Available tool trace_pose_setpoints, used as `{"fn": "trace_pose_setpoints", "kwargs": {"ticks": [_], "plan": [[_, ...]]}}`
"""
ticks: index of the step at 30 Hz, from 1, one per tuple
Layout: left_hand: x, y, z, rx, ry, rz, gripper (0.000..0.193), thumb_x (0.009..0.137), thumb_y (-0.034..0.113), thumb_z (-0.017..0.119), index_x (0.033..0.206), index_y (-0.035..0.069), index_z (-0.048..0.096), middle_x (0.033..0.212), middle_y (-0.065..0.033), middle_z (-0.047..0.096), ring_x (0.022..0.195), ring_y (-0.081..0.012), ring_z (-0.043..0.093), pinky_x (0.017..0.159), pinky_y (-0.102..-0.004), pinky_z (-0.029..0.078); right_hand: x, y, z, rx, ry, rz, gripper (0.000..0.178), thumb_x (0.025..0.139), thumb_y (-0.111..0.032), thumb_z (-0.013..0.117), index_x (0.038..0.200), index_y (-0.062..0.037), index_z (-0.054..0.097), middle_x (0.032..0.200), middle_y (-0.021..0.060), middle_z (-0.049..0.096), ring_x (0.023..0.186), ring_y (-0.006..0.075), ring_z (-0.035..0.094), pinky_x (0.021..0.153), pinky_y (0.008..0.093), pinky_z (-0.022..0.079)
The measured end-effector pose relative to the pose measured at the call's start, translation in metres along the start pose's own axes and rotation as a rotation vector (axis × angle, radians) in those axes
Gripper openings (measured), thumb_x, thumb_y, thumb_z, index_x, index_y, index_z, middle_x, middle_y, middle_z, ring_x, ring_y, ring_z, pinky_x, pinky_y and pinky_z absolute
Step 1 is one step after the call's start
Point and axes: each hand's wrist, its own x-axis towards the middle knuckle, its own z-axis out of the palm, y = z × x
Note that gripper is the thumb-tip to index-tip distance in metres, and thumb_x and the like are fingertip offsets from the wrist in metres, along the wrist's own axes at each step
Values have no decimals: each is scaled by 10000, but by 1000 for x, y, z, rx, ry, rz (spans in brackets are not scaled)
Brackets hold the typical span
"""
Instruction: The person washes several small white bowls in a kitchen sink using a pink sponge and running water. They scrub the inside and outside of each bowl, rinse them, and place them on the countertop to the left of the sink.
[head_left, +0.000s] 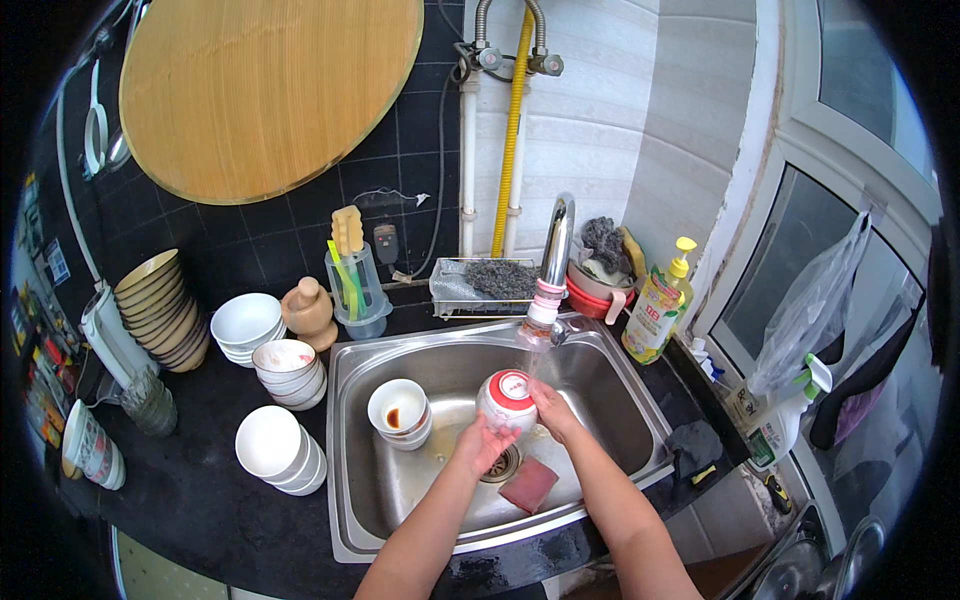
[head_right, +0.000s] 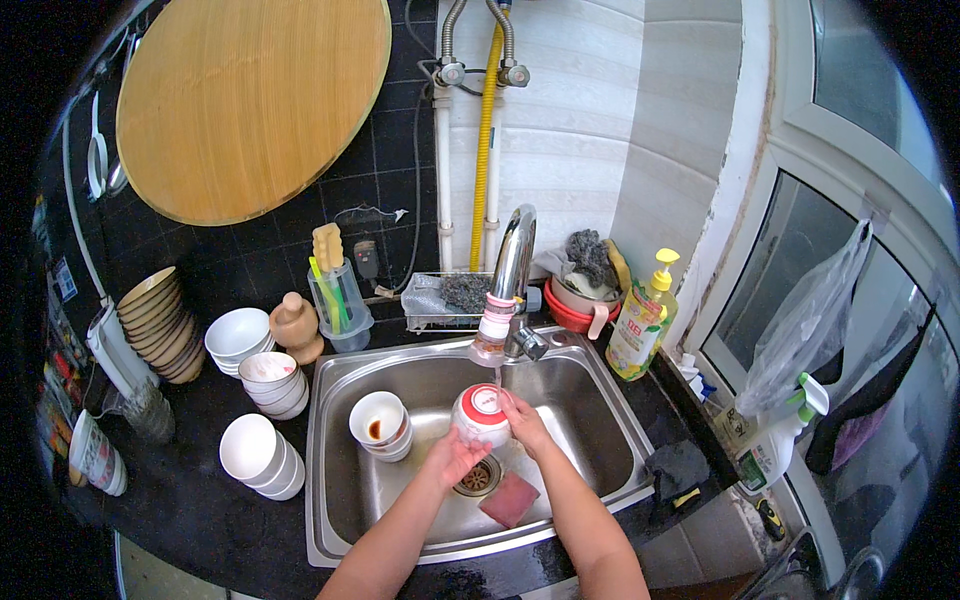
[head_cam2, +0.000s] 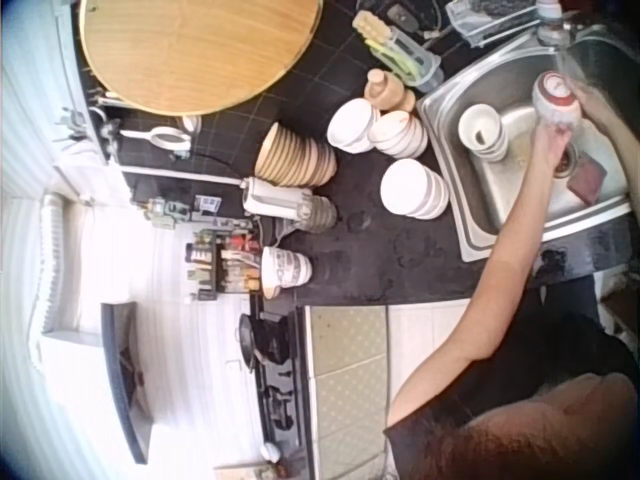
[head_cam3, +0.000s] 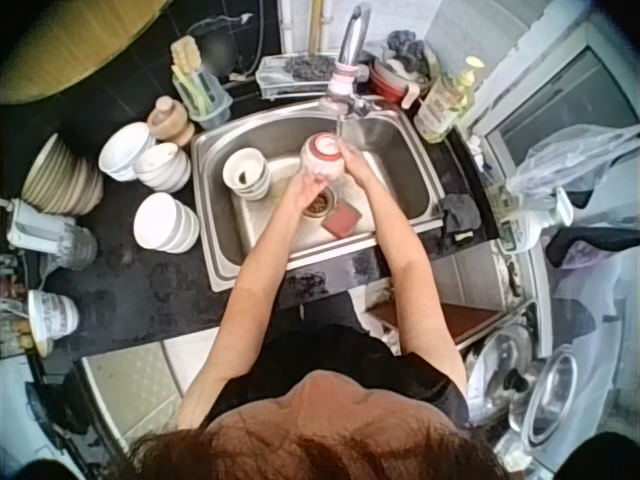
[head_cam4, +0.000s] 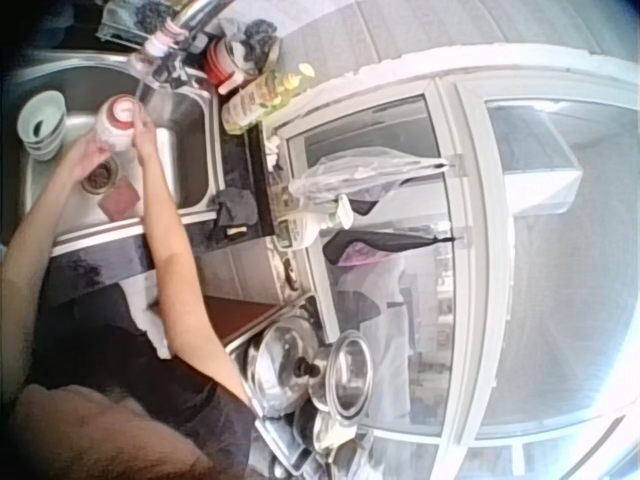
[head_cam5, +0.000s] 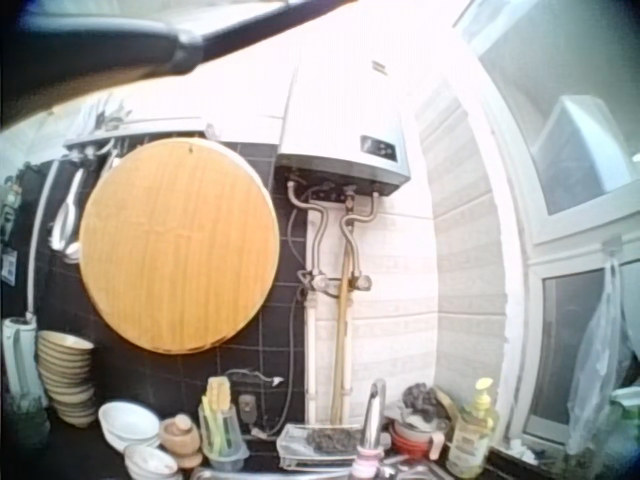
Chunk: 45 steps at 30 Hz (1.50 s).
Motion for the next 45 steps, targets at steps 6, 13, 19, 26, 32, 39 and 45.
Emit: {"fn": "trace_pose_setpoints", "kwargs": {"ticks": [6,13,19,26,32,39,45], "plan": [[-7,9,6,-124,-12,39,376,945,310,242,1189,51,366,1110,-141,481,767,-209,495,828,-419,459,-20,-25,15,24,-213,-68,643,775,-175,645,1321,-131,308,1204,23,469,1050,154,491,840,315,433],[-15,12,15,-58,-33,109,374,945,314,233,1182,61,374,1169,-139,469,951,-278,518,823,-412,462,-17,-23,3,334,-268,6,707,773,-91,623,1356,-93,223,1254,59,431,1101,148,459,890,311,408],[-13,13,14,-18,-108,106,412,938,361,220,1171,69,395,1159,-141,490,1001,-299,514,840,-464,446,-11,-23,4,661,-314,-23,503,873,-157,482,1329,-102,277,1274,72,421,1111,183,471,922,339,404],[-22,11,28,278,-180,34,583,884,516,290,1229,51,359,1141,-143,512,954,-269,551,823,-457,450,-11,-22,3,626,-94,88,365,895,-323,416,1137,-58,484,1097,71,558,986,174,551,832,323,455],[-21,-2,32,720,-57,280,448,861,428,451,1054,25,470,933,-98,567,742,-169,562,648,-308,472,-9,-23,1,559,28,206,507,794,-509,492,1044,-72,558,992,69,609,897,185,590,782,327,473],[-24,-6,36,1108,72,525,331,793,341,618,799,23,528,684,-48,551,578,-112,494,539,-243,405,-10,-19,9,-4,238,-183,528,805,-441,539,1073,13,536,1011,105,583,926,182,546,801,278,417],[-27,-4,34,1575,126,778,358,742,333,646,780,-4,530,759,-133,547,711,-263,505,652,-360,409,-21,-29,19,-257,185,-143,613,709,-401,658,1141,-6,475,1006,129,556,922,192,532,800,275,414]]}}
